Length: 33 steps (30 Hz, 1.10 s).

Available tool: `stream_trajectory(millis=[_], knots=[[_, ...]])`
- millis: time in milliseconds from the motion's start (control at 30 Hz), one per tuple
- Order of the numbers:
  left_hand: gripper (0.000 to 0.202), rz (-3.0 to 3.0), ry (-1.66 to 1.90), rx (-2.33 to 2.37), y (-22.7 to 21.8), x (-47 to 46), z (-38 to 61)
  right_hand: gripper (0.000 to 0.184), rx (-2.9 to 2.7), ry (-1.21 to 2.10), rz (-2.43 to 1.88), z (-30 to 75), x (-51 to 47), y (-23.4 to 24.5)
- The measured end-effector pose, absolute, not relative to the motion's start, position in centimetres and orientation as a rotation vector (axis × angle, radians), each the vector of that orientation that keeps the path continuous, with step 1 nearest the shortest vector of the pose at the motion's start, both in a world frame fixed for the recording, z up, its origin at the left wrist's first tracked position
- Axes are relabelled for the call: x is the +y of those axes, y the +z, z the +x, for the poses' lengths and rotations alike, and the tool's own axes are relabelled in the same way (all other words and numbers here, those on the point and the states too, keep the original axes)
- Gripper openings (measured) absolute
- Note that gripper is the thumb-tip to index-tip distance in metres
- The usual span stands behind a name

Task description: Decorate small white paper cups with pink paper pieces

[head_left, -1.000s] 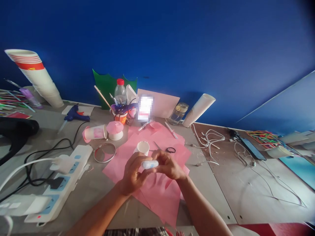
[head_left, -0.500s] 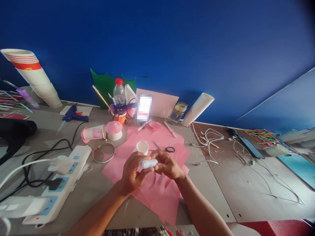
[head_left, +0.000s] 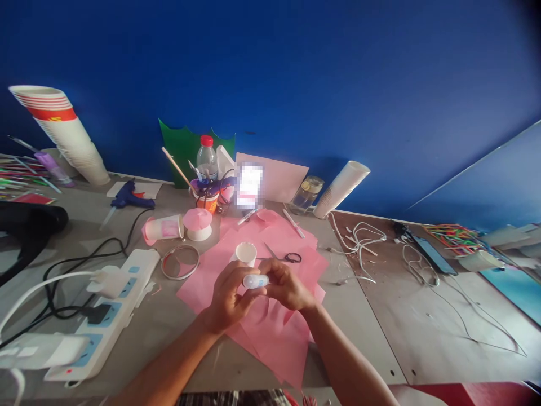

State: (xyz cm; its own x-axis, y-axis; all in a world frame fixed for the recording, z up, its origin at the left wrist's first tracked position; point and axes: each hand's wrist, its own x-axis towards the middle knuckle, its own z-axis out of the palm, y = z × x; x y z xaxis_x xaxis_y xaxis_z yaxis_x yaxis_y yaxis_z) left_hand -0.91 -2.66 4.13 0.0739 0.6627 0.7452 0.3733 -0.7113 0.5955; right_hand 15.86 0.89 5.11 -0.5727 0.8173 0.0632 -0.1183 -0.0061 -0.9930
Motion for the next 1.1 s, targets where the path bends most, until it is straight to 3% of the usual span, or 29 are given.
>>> stream_trajectory(millis=[67,200,333,533,633,700,800,933,1100], knots=[[0.016,2.096,1.707,1.02,4.1,-2.6,-0.9,0.038,-1.624,1.661,-0.711,16.0,1.0,5.2],[0.016,2.058,1.795,0.966,4.3,-2.5,-0.8,0.047,-1.592,1.993,-0.506,16.5,1.3,4.5],[0.014,2.082,1.775,0.974,4.5,-2.6,-0.9,0.038,-1.417,2.053,-0.52,16.2,1.3,4.0],[0.016,2.085,1.751,0.995,4.4,-2.7,-1.0,0.032,-1.546,1.824,-0.589,16.1,1.1,5.0],[0.016,2.086,1.77,0.967,4.4,-2.5,-1.0,0.042,-1.571,1.777,-0.557,16.9,1.7,4.9],[0.017,2.067,1.813,0.954,4.3,-2.3,-0.9,0.042,-1.458,1.601,-0.676,17.8,2.5,4.5],[0.017,1.97,1.831,0.93,4.0,-2.2,-0.9,0.027,-1.268,1.215,-1.03,19.0,3.9,3.8],[0.018,1.8,1.619,0.917,3.6,-2.7,-1.0,0.021,-1.222,0.898,-1.377,19.9,5.2,2.9],[0.018,1.792,1.345,0.839,4.0,-3.1,-0.8,0.022,-1.546,0.846,-1.45,20.2,5.3,2.8]])
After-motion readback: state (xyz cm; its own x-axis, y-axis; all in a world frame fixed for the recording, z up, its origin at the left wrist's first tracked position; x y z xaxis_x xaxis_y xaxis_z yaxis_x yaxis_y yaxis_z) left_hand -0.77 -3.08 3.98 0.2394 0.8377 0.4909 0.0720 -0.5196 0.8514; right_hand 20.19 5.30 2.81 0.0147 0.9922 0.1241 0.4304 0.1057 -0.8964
